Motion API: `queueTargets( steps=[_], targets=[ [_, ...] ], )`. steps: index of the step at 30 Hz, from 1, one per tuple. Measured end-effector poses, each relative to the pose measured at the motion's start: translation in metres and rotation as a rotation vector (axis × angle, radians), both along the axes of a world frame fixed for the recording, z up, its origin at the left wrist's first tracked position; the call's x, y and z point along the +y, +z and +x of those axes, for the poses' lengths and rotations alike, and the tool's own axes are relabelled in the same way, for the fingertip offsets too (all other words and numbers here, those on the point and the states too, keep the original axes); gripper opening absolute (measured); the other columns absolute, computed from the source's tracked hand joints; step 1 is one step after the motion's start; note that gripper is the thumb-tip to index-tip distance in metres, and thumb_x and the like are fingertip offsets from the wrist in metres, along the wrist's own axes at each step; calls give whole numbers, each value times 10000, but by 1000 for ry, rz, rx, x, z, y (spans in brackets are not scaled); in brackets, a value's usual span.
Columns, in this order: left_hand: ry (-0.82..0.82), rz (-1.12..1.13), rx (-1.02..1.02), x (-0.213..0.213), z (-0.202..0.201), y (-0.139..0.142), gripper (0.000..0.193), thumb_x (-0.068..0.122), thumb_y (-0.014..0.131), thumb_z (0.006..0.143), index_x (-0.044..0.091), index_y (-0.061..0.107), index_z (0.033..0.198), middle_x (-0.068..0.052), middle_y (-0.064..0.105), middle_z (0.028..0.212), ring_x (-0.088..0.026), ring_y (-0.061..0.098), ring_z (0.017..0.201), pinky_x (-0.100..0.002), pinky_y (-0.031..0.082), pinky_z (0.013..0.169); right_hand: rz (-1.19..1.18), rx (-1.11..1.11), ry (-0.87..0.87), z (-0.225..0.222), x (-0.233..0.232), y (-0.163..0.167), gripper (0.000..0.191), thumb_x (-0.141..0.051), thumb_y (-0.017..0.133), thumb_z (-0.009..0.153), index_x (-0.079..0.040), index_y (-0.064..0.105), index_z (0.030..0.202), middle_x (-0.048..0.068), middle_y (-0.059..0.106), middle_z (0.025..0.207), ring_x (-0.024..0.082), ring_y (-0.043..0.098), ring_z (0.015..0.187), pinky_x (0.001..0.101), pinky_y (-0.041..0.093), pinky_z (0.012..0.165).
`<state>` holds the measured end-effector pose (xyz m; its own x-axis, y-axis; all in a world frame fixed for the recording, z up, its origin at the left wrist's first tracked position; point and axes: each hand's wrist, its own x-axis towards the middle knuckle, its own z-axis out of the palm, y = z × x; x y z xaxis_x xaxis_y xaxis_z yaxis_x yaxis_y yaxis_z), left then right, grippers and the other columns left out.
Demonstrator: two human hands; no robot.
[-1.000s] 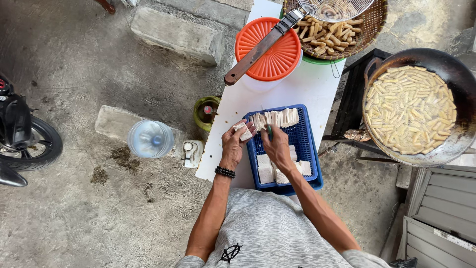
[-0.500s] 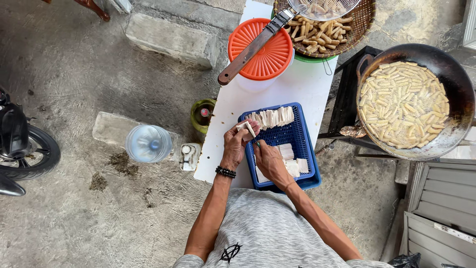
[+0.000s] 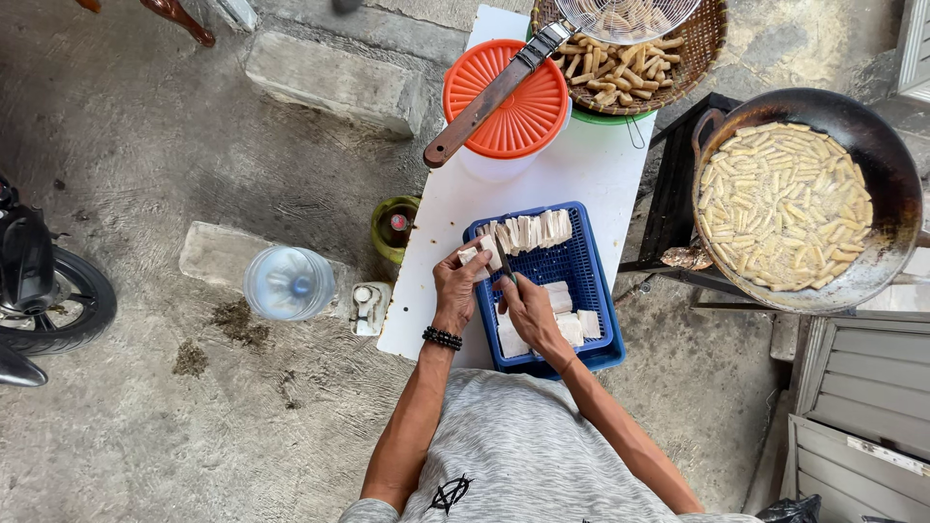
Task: The person cuts blocks of tofu into smaller pieces with a small knife over a blue perforated basket, arranging the cut pieces in rows in the basket. A wok of already fried tofu pieces sits beside the work table as the cutting continues.
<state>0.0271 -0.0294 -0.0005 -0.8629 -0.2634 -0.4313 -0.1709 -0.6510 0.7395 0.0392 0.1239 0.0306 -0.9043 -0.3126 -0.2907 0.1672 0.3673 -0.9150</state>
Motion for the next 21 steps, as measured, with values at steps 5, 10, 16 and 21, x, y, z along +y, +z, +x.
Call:
queueTargets(
  steps=[5,10,16,21],
  targets=[
    [24,-63,-9,2,-1,-8,316,-42,746,854,-25,743,1170,-112,777,985,-149,735,814,-293,635,746,205,201,46,2,-1,-7,348,-281,501,1094,24,616,975,125,595,641,226,546,520,428,442,540],
    [-1,-75,40,2,-2,-16,296,-40,740,866,-49,747,1162,-121,776,967,-139,723,787,-269,616,719,172,64,66,-3,-4,-5,330,-284,485,1070,-4,627,967,116,585,581,227,570,510,432,467,537],
    [-36,-97,1,-2,-3,-20,315,-24,736,845,-53,749,1158,-102,776,954,-120,707,769,-261,597,714,108,-51,-16,-4,-1,-3,374,-312,522,1077,-1,659,921,100,615,623,172,548,552,394,455,539],
    [-272,-258,-7,-2,0,-17,383,103,793,865,11,728,1231,-73,762,1014,-98,704,861,-230,597,764,163,375,-182,-17,2,-19,264,-264,654,1023,-6,703,1056,89,685,801,136,597,686,338,495,619]
  ],
)
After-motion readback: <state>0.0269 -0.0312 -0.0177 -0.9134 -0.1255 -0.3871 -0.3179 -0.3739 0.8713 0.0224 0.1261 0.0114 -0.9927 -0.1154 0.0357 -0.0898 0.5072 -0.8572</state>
